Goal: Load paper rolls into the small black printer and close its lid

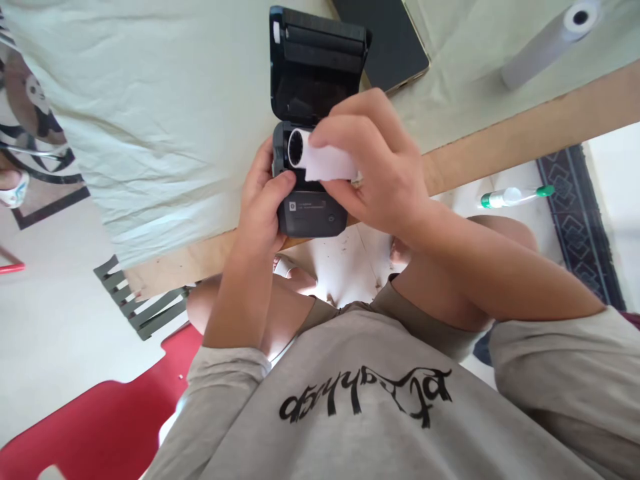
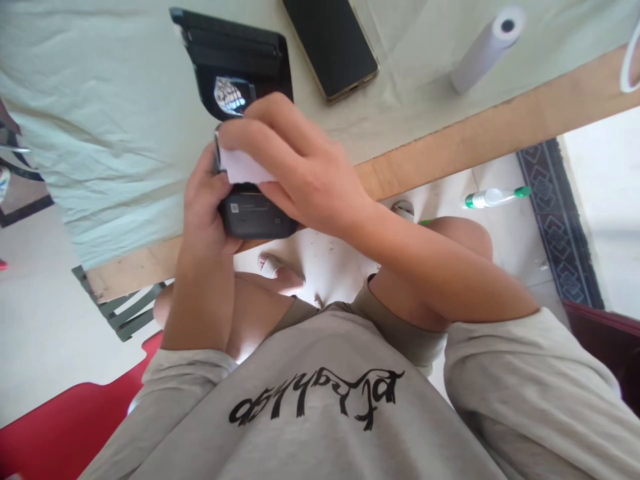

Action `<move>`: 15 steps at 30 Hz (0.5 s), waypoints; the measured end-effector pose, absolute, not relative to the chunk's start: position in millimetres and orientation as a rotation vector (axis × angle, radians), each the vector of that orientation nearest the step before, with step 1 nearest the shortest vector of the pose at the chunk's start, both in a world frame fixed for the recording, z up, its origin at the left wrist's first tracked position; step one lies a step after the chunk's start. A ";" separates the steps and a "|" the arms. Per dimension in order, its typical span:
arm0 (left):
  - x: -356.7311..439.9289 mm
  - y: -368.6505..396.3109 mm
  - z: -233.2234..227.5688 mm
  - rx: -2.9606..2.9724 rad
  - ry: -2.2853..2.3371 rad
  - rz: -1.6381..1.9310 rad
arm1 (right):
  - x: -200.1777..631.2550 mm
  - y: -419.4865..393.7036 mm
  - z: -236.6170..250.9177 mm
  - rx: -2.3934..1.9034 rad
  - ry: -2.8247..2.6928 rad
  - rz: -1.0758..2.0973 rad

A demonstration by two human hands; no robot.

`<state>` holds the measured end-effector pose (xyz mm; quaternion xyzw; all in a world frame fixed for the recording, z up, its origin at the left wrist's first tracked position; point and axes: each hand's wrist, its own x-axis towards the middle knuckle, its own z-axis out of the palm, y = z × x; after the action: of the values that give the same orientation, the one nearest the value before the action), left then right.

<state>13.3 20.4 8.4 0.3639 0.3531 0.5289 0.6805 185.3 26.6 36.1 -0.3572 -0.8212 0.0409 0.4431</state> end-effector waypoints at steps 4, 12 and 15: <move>15.2 16.7 12.1 0.947 0.862 1.206 | 178.1 33.2 33.7 -1.025 -2.075 0.142; 13.0 17.5 11.8 0.911 0.817 1.222 | 179.3 29.0 40.7 -1.062 -2.133 0.115; 10.8 18.4 10.1 0.921 0.814 1.210 | 179.8 25.8 39.4 -0.858 -2.208 0.040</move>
<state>10.8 18.4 10.1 0.4054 0.3585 0.5326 0.6508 179.8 25.8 39.4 -0.3354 -0.8633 0.0156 0.3769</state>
